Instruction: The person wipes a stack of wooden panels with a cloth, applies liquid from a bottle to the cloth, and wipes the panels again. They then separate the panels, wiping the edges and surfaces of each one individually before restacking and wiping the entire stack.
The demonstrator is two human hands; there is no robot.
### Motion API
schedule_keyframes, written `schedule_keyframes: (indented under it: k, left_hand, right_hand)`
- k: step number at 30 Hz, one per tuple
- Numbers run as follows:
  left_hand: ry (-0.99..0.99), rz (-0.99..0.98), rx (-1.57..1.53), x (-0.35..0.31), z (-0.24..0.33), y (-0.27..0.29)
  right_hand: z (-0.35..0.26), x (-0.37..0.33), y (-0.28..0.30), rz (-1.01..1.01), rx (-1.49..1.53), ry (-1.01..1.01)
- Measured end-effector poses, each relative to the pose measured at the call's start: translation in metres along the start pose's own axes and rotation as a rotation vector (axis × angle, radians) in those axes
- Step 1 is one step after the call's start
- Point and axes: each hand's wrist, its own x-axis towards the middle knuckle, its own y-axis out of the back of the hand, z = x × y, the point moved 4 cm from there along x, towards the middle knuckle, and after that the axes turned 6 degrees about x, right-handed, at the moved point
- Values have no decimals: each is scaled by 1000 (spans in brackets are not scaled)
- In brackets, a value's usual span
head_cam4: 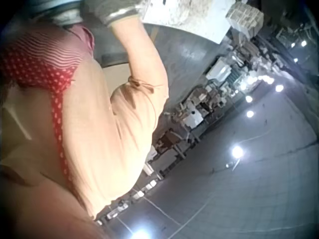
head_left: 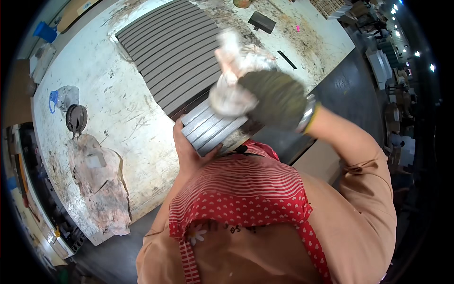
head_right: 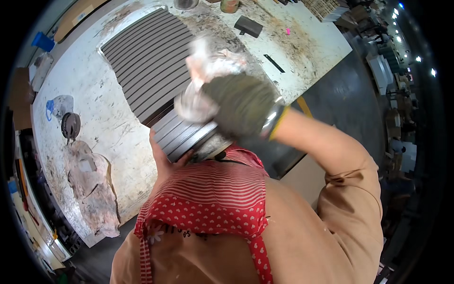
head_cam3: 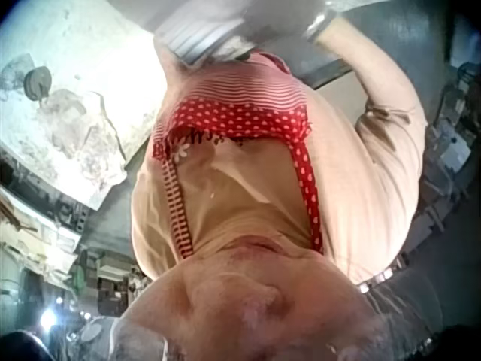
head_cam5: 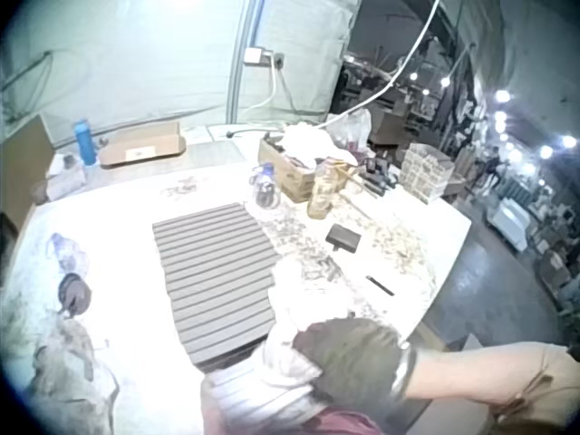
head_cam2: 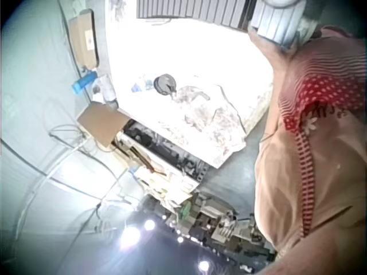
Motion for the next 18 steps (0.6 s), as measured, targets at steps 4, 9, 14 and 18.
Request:
schedule_keyframes:
  k: [4,9,14,18]
  left_hand:
    - [-77,16,-18,1,-3,-2]
    - [-115,37,-86,4,-2,-7]
    - [-4,40,-117,-3,-5,-1]
    - [-122,18,7,3,4,2]
  right_hand:
    - [9,10,10,-16,-20,-27]
    - [11,17,-41,-113,149,-62]
    - [-10,17,14,-126,-92,0]
    - [57,4,36,-108,-315,-186]
